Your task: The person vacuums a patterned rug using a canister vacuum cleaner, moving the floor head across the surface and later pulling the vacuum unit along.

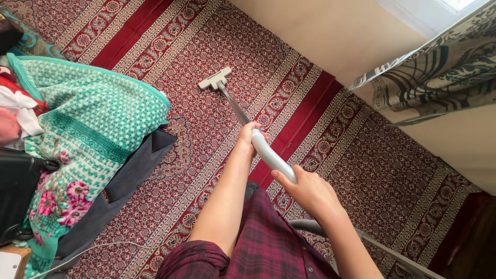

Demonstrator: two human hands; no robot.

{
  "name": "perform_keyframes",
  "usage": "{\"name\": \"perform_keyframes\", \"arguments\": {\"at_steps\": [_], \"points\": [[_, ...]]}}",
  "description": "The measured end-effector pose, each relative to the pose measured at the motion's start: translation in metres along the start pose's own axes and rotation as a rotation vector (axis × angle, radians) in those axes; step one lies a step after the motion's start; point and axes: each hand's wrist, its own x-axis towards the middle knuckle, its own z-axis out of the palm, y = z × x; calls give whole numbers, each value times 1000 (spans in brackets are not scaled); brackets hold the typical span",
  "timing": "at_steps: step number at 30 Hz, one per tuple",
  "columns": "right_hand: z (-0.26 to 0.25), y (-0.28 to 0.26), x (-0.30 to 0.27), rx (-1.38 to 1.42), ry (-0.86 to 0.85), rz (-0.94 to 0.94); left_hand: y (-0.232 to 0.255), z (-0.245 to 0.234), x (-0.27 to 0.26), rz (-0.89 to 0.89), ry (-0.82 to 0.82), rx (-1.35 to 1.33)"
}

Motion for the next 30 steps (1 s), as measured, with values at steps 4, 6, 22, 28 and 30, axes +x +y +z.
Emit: {"name": "perform_keyframes", "arguments": {"at_steps": [4, 6, 22, 28, 30], "points": [[0, 10, -3, 14, 4, 9, -9, 0, -2, 41, -72, 71], [3, 19, -7, -11, 6, 16, -20, 0, -8, 17, -31, 29], [46, 138, 38, -211, 145, -152, -85, -88, 5, 194, 219, 27], [58, 192, 65, -287, 176, -205, -115, -166, -19, 288, 152, -132], [55, 209, 74, -316, 168, -181, -125, -185, -39, 325, 125, -156]]}}
